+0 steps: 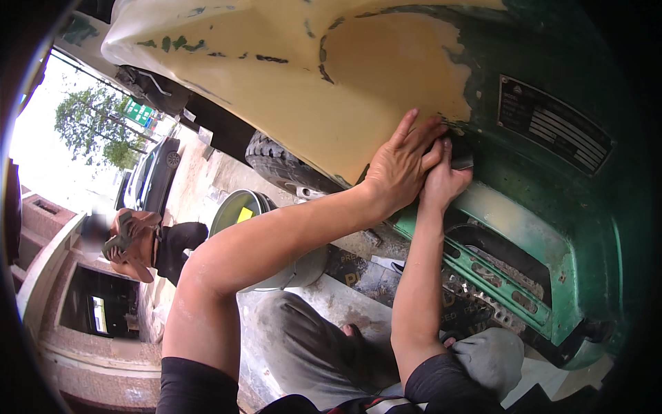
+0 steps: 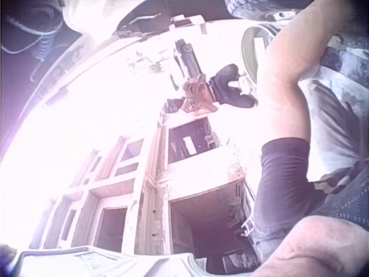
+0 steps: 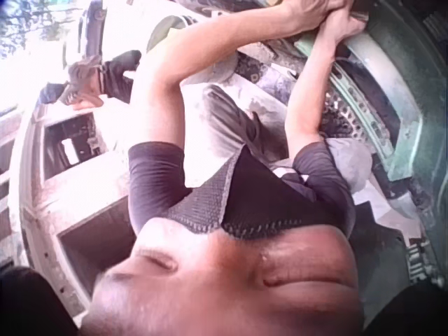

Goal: The person uses sandpaper and water from a bucket to sand down a patched area on a green truck's body, then wipes it with a blue cloth.

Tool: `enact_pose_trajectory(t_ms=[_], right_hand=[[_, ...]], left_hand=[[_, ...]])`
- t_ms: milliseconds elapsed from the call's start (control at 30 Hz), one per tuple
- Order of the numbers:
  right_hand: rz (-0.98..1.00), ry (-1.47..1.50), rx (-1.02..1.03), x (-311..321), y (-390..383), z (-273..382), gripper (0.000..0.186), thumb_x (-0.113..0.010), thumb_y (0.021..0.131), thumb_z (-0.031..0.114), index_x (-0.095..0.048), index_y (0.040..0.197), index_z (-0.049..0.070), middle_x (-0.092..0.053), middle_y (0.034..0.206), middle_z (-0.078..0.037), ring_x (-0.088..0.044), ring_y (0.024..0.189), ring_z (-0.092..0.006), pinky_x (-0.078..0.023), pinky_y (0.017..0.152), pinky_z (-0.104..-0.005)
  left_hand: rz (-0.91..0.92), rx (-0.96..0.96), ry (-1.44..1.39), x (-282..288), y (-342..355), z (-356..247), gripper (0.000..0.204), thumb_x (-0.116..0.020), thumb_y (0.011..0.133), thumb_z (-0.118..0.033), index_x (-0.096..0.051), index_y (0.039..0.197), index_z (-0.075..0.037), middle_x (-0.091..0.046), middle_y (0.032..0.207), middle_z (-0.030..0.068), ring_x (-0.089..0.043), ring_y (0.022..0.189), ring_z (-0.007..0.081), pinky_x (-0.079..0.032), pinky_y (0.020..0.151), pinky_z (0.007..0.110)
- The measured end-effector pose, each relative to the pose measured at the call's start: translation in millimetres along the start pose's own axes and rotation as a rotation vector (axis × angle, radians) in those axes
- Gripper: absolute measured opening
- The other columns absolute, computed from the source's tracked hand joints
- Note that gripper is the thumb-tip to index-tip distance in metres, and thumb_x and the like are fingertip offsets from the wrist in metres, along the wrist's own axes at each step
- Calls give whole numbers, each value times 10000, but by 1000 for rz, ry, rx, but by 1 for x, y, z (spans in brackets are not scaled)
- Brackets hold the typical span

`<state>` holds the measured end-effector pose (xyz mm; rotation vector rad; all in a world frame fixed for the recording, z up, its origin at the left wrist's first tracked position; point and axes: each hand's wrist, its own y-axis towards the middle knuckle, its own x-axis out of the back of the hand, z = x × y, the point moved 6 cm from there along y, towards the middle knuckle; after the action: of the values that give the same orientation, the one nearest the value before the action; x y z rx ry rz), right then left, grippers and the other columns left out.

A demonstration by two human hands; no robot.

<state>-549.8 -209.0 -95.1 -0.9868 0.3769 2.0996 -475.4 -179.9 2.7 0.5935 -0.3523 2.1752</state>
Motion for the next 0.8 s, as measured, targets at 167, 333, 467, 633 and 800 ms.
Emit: enact_pose_trajectory(t_ms=[167, 333, 467, 633, 800], right_hand=[[93, -1, -33, -3, -23, -14, 321, -678, 981, 52, -630, 1280, -54, -680, 1286, -120, -673, 1117, -202, -546, 960, -340], [88, -13, -26, 0, -6, -12, 342, -671, 992, 68, -621, 1309, -50, -678, 1306, -132, -687, 1128, -229, -557, 976, -352], [99, -15, -72, -1, -8, -11, 379, -677, 998, 92, -597, 1343, -45, -659, 1343, -134, -681, 1144, -224, -557, 970, -337], [10, -169, -59, -1, -9, -9, 420, -570, 1051, 149, -527, 1417, -52, -599, 1427, -155, -631, 1241, -244, -474, 1087, -339], [138, -210, 37, 9, 13, -31, 461, -598, 1045, 147, -491, 1451, -42, -546, 1475, -161, -566, 1308, -249, -469, 1082, -369]], left_hand=[[27, -32, 34, -1, -13, -1, 674, -434, 1004, -393, -279, 1612, -146, -269, 1693, 57, -40, 1604, 297, 160, 1230, 626], [4, -31, 2, 12, -2, -5, 693, -459, 988, -398, -306, 1615, -146, -329, 1659, 43, -21, 1605, 287, 165, 1236, 613], [37, -6, 26, 6, 0, -4, 726, -412, 989, -471, -300, 1627, -145, -264, 1698, 28, -22, 1607, 238, 157, 1250, 588], [42, 31, 167, -31, 16, -17, 773, -389, 983, -499, -165, 1662, -206, -53, 1742, -65, 29, 1606, 207, 160, 1255, 581], [-12, 351, -57, -24, 38, -31, 839, -330, 971, -573, -139, 1658, -131, -40, 1743, -38, 62, 1602, 208, 163, 1277, 495]])
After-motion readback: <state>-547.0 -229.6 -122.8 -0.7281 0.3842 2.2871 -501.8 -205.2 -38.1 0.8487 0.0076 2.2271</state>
